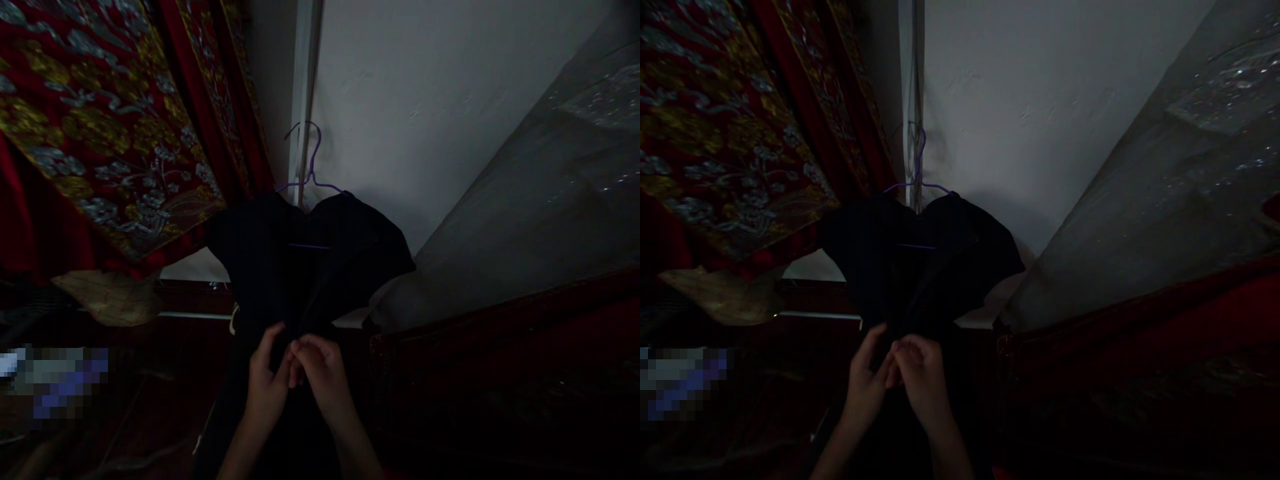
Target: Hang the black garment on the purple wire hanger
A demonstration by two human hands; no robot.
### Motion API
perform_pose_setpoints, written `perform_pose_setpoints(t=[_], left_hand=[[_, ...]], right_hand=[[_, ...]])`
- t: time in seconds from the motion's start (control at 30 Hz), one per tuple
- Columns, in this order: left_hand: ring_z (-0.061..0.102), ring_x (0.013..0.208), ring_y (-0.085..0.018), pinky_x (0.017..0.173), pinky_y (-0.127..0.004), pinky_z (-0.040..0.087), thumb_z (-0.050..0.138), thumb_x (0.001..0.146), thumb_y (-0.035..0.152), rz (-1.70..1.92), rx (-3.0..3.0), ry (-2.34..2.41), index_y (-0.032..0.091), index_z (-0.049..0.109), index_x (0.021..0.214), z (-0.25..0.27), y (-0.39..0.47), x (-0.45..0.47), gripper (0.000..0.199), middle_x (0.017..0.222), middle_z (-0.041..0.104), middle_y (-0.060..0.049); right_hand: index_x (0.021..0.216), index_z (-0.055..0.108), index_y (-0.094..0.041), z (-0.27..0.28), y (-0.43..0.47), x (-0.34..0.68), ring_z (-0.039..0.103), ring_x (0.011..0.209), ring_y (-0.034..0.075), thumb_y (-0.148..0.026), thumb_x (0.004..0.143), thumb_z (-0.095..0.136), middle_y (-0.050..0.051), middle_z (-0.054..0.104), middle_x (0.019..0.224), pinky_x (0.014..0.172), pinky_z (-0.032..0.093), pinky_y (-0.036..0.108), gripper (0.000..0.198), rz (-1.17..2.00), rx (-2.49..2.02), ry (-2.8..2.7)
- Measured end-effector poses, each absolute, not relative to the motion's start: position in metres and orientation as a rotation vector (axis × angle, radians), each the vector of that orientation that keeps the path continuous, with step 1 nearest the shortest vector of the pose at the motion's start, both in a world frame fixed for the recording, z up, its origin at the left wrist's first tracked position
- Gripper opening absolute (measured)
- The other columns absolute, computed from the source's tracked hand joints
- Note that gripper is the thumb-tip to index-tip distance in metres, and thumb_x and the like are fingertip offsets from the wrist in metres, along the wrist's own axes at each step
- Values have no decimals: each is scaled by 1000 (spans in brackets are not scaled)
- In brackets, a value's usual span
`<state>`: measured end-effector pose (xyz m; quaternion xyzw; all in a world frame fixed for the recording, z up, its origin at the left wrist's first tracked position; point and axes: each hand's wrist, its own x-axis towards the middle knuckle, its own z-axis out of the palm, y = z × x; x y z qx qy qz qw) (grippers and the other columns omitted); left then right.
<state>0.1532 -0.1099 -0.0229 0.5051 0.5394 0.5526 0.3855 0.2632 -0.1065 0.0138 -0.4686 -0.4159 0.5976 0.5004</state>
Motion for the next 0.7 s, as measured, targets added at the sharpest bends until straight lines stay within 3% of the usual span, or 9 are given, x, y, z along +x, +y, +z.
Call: perform_pose_setpoints(t=[0.17,0.33,0.53,0.7], left_hand=[[70,79,-22,76,-31,55,64,84,35,1449,1439,1327,18,71,89,-23,-99,162,20,83,74,-6],[60,62,-15,62,-23,46,60,90,32,1384,1535,1323,19,62,74,-22,-98,162,20,64,63,1],[56,61,-13,60,-22,42,61,90,31,1358,1539,1260,20,55,75,-28,-86,157,20,66,60,2],[52,61,-13,60,-23,40,58,94,34,1269,1640,1240,19,53,75,-41,-73,165,25,67,55,2]], right_hand=[[64,62,-17,9,-103,271,47,35,10,-52,79,65,-2,53,40,43,34,22,38,1444,-1117,-1012],[67,69,-15,15,-96,276,46,35,10,-51,80,63,-1,54,39,41,33,21,39,1454,-1064,-955],[65,70,-15,33,-68,276,46,34,10,-48,76,64,-1,54,38,37,27,20,35,1463,-1060,-968],[68,69,-16,76,-14,282,44,33,8,-45,76,63,-3,54,38,36,26,20,31,1234,-1022,-1041]])
